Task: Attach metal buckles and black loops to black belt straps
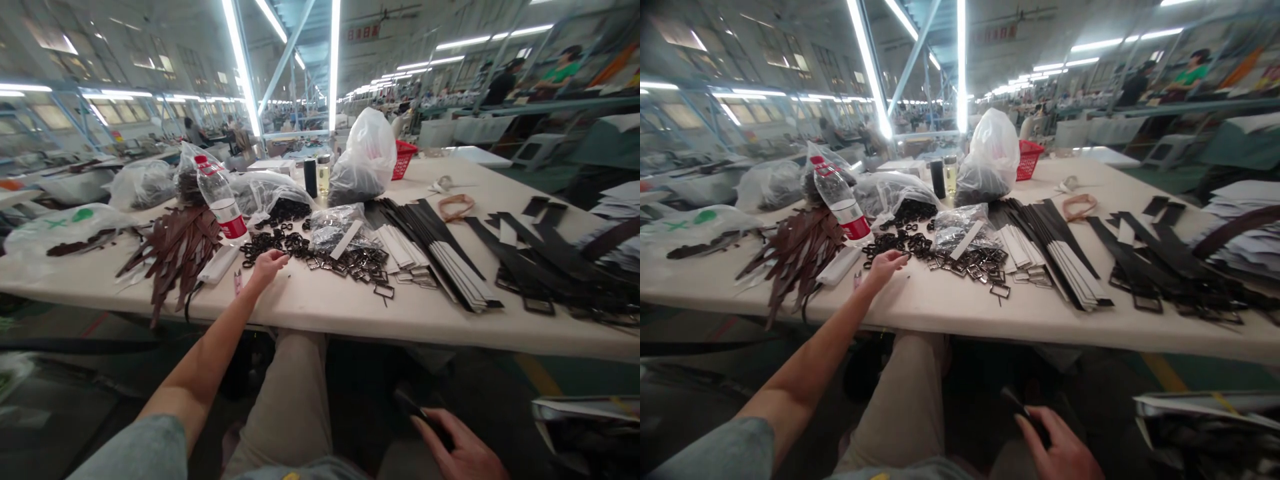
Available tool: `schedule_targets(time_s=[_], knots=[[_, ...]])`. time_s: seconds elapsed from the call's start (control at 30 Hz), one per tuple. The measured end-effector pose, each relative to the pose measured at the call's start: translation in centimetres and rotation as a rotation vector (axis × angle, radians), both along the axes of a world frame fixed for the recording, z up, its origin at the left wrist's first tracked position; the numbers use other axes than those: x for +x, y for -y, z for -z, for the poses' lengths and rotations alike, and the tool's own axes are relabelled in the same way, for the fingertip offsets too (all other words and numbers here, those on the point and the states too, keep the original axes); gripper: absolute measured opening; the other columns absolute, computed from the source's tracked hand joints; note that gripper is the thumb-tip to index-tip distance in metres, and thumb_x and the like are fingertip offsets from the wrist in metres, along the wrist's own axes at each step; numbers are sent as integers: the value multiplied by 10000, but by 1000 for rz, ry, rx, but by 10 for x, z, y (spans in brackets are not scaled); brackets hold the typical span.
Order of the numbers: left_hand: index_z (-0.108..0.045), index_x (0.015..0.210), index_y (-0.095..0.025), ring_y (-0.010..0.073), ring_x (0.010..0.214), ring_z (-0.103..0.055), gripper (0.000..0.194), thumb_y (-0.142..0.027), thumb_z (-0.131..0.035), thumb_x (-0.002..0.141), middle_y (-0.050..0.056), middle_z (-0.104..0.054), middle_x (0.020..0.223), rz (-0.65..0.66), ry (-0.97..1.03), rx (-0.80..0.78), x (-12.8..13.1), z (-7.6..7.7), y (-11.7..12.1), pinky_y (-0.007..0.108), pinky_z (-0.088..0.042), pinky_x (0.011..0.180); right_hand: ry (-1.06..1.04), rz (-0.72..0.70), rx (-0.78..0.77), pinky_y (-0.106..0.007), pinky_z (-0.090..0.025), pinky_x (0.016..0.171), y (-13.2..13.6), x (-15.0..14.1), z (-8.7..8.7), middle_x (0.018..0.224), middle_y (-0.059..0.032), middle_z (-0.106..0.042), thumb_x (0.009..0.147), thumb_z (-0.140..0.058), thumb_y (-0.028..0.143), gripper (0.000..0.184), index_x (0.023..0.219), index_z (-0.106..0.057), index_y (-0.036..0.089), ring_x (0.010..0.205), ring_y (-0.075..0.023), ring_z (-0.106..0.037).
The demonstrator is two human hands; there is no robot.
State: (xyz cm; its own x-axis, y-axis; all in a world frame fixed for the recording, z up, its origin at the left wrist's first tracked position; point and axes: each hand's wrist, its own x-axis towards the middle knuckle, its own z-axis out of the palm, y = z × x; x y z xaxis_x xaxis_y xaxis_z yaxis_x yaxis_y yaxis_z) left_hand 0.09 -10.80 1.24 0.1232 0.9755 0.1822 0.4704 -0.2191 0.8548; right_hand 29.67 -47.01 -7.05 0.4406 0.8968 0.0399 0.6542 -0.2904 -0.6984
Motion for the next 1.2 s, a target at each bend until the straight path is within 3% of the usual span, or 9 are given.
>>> schedule_targets(time_s=[0.17,0.27,0.4,0.6,0.83,0.93,1.07,1.2], knots=[[-681,877,-144,201,854,-726,521,-647,-611,760,123,-751,986,217,306,-168,35,-7,75,307,-574,744,-144,-23,143,-230,-535,609,-20,-22,-58,751,-10,-754,792,-642,550,325,781,-743,241,666,-201,-705],[-672,797,-160,207,836,-736,421,-538,-793,657,93,-760,969,295,658,-386,54,-13,127,295,-583,723,-284,-89,195,-232,-496,589,-33,-42,-96,663,-1,-702,817,-647,468,279,751,-717,205,648,-187,-653],[-684,728,-175,182,772,-726,318,-431,-852,644,38,-768,853,385,768,-374,69,-19,178,284,-584,719,-471,-161,299,-227,-469,593,-46,-66,-125,671,9,-681,824,-671,375,208,757,-703,181,631,-152,-603],[-735,804,-217,186,908,-725,130,-285,-818,732,30,-777,959,456,722,-127,74,-27,211,289,-574,835,-570,-148,372,-215,-439,569,-51,-79,-124,623,22,-644,853,-676,380,246,727,-668,168,585,-119,-559],[-739,958,-243,204,889,-731,295,-350,-840,703,49,-777,977,491,766,-90,78,-27,219,320,-591,828,-513,-102,430,-207,-411,550,-47,-84,-121,594,38,-600,865,-662,361,247,708,-629,174,567,-108,-524],[-751,911,-241,213,928,-722,205,-322,-815,734,49,-773,972,470,705,-53,79,-27,221,337,-590,854,-478,-92,440,-204,-394,527,-45,-87,-121,582,42,-577,877,-645,368,261,702,-617,175,548,-102,-501],[-741,875,-251,180,923,-705,100,-254,-773,781,25,-748,964,370,726,110,85,-24,225,300,-590,836,-372,-75,482,-199,-376,520,-44,-96,-120,589,50,-526,891,-620,357,264,700,-581,180,544,-93,-467],[-730,901,-249,144,931,-686,120,-166,-728,813,31,-679,1072,358,725,233,88,-20,229,261,-583,832,-351,-67,516,-199,-373,524,-45,-99,-117,596,54,-508,905,-603,332,249,707,-564,185,542,-90,-458]])
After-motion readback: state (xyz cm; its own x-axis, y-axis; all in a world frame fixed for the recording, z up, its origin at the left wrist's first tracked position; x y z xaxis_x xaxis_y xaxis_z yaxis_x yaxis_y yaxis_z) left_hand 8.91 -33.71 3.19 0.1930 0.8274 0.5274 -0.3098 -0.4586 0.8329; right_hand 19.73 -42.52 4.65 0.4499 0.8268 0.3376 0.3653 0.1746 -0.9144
